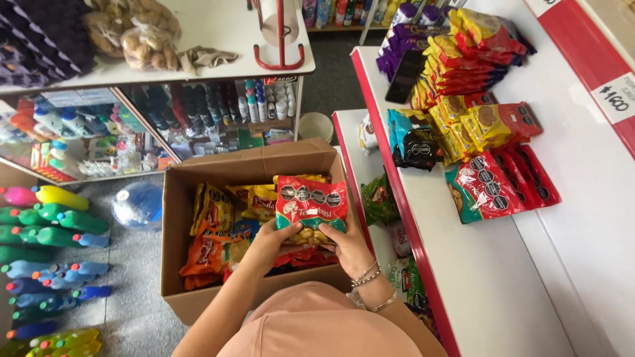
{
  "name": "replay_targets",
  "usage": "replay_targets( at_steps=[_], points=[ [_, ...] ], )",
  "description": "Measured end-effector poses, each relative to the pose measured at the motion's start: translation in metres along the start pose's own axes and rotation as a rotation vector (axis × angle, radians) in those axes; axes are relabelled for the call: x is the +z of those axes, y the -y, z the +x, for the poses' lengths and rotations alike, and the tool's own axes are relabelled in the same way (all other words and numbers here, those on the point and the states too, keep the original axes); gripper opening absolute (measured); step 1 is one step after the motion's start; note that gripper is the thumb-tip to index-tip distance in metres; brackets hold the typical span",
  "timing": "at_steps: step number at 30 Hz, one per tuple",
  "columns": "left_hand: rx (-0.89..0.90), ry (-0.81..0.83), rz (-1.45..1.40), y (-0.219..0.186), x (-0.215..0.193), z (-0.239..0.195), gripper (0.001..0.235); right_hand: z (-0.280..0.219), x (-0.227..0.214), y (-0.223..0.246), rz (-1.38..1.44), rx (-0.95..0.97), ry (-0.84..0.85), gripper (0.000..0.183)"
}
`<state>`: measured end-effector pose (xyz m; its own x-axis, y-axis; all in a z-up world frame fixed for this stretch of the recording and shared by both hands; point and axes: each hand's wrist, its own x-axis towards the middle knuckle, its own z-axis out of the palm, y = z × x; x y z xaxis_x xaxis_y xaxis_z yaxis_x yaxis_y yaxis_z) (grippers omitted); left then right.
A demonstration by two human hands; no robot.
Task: The person takes various snack packets from a cardboard box and places them onto a store shelf. They arrange the packets in neat rows, organizing them by type and color.
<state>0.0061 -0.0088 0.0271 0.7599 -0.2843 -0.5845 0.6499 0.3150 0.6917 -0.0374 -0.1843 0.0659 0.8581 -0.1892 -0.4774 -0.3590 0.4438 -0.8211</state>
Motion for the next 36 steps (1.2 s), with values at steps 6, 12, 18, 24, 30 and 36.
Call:
replay_targets(
  at_steps=[6, 12, 18, 24, 30, 36],
  points=[
    [0.091, -0.102, -0.004, 0.054, -0.046, 0.028, 0.056, 0.026, -0.030, -0.042, -0.078, 0.184, 0.021, 0.072],
    [0.107, -0.028, 0.083, 0.024, -0.037, -0.010, 0.051, 0.008, -0.014, -0.026, -0.144, 0.111, 0.026, 0.050],
    [0.182, -0.056, 0.142, 0.003, -0.030, -0.019, 0.046, 0.003, -0.017, -0.030, -0.167, 0.068, 0.189, 0.068],
    [0.212, -0.052, 0.190, -0.004, -0.033, -0.035, 0.047, -0.004, -0.022, -0.019, -0.222, 0.141, 0.231, 0.057],
    [0.238, -0.045, 0.215, 0.001, -0.027, -0.025, 0.027, -0.006, -0.025, -0.015, -0.130, 0.170, 0.215, 0.052],
    [0.307, -0.033, 0.260, 0.003, -0.014, -0.031, 0.034, 0.030, -0.062, -0.057, 0.089, 0.028, 0.030, 0.037]
  ],
)
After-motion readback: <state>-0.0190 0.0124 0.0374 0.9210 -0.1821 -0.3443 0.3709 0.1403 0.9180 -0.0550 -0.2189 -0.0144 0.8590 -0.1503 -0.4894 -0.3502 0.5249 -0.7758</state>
